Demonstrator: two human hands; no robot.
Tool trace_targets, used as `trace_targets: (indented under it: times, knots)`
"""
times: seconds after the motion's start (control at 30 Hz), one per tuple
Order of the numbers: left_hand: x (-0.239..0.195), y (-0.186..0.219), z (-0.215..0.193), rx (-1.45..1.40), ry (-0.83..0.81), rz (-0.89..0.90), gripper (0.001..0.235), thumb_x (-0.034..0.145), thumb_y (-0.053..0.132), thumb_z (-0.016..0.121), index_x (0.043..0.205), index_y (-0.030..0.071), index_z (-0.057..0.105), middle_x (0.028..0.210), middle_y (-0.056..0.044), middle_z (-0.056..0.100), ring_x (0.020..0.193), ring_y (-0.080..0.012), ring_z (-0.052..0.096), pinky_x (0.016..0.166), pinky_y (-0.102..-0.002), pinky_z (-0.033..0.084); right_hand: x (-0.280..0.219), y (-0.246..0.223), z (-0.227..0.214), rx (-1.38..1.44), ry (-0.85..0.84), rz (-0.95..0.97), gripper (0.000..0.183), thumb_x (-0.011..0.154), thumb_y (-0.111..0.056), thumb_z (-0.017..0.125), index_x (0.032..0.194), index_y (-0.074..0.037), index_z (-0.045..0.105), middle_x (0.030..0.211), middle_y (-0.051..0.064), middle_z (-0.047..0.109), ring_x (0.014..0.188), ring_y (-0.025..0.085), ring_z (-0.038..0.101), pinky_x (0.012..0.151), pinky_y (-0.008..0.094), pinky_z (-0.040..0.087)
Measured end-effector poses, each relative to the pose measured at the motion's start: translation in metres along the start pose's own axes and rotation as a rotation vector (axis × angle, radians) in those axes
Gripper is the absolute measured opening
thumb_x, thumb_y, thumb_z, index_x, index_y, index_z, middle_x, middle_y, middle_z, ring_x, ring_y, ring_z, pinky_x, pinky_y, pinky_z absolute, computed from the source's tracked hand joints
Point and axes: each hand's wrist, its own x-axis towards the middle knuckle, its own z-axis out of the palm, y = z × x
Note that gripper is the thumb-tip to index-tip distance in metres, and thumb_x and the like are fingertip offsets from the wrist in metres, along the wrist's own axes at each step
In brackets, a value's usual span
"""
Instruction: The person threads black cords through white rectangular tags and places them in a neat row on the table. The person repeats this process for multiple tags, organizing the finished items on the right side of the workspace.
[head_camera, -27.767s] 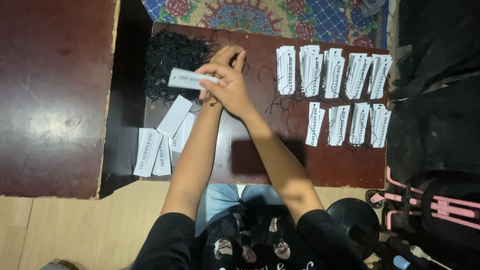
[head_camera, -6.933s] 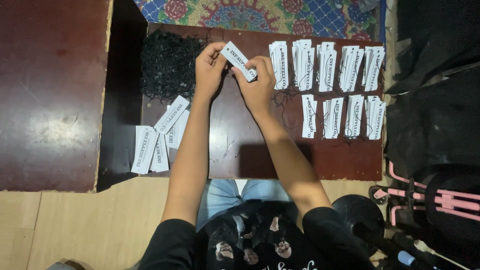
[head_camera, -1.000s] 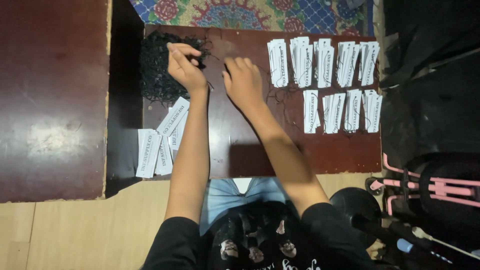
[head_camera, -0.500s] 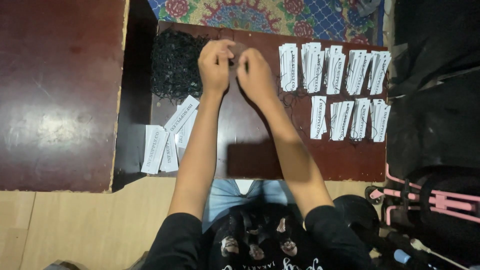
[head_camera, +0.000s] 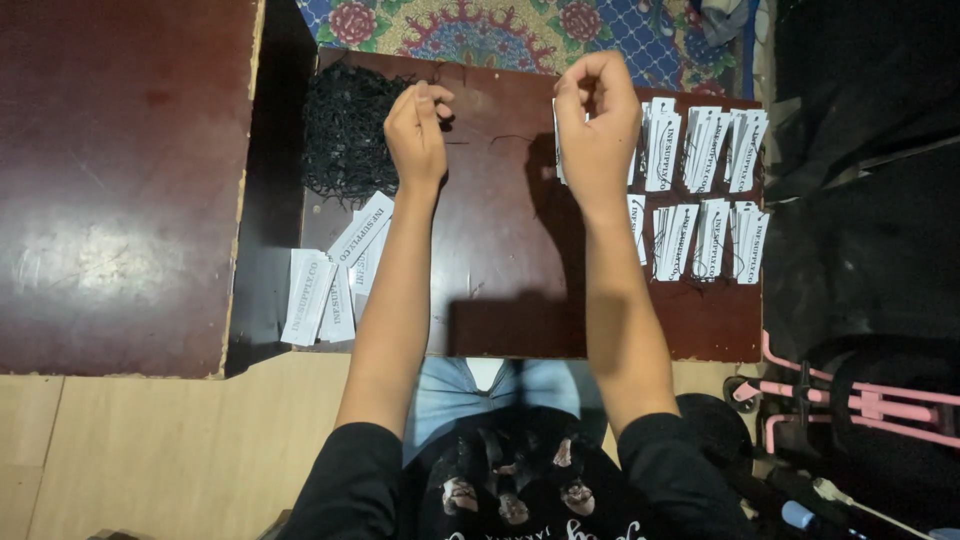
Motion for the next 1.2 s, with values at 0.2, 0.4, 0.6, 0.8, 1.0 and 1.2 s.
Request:
trace_targets:
  times: [0.2,0.4,0.6,0.8,1.0,1.2]
  knots:
    - [0.003,0.019,0.005,0.078,-0.043,0.155,0.031,0.109,0.024,0.045,0.109,0.003,0.069,0.103,-0.011,0.07,0.095,-0.0282,0.062,0.084,-0.039,0.049,0.001,-0.004,-0.012,-0.279,-0.149,-0.089,0.009,0.097,-0.001,0.058,0.092,-0.008,0.058,0.087,0.003,0.059,0.074,0.015,0.052,0.066,0.029,0.043]
    - [-0.023,0.027,0.029,0.143,-0.252,0.337,0.042,0.107,0.021,0.056,0.146,0.008,0.047,0.132,-0.011,0.064,0.124,-0.0272,0.062,0.108,-0.046,0.049,-0.005,0.003,-0.001,-0.359,-0.271,-0.234,0.015,0.092,0.01,0.061,0.1,-0.002,0.056,0.097,0.011,0.061,0.073,0.02,0.051,0.068,0.032,0.044]
    - [-0.024,0.027,0.039,-0.064,-0.137,0.32,0.023,0.108,0.006,0.056,0.128,-0.003,0.06,0.118,-0.018,0.066,0.106,-0.0339,0.067,0.097,-0.045,0.055,-0.011,0.027,0.013,-0.543,-0.357,-0.175,0.017,0.09,0.008,0.065,0.098,-0.003,0.055,0.089,0.013,0.063,0.079,0.029,0.059,0.069,0.039,0.046]
    - [-0.026,0.013,0.042,-0.172,-0.104,0.192,0.012,0.1,0.0,0.064,0.109,-0.004,0.071,0.101,-0.017,0.072,0.088,-0.0281,0.07,0.082,-0.035,0.059,-0.02,0.029,0.03,-0.68,-0.245,-0.21,0.017,0.09,0.002,0.07,0.096,-0.004,0.055,0.094,0.013,0.06,0.087,0.033,0.053,0.076,0.042,0.043]
    - [-0.021,0.024,0.039,-0.054,-0.241,-0.281,0.006,0.098,0.015,0.066,0.1,0.012,0.07,0.09,0.003,0.064,0.072,-0.0088,0.059,0.067,-0.023,0.046,-0.085,0.03,0.099,-0.566,-0.492,-0.454,0.024,0.084,-0.002,0.059,0.107,-0.005,0.063,0.095,0.014,0.059,0.089,0.035,0.053,0.075,0.047,0.042]
    - [-0.022,0.001,0.043,-0.309,-0.171,-0.282,0.012,0.101,0.014,0.06,0.091,0.011,0.065,0.072,0.004,0.048,0.063,-0.0068,0.039,0.058,-0.025,0.034,-0.131,0.038,0.164,-0.79,-0.888,-0.506,0.039,0.081,0.0,0.065,0.114,-0.02,0.072,0.099,0.005,0.053,0.094,0.031,0.05,0.071,0.042,0.043]
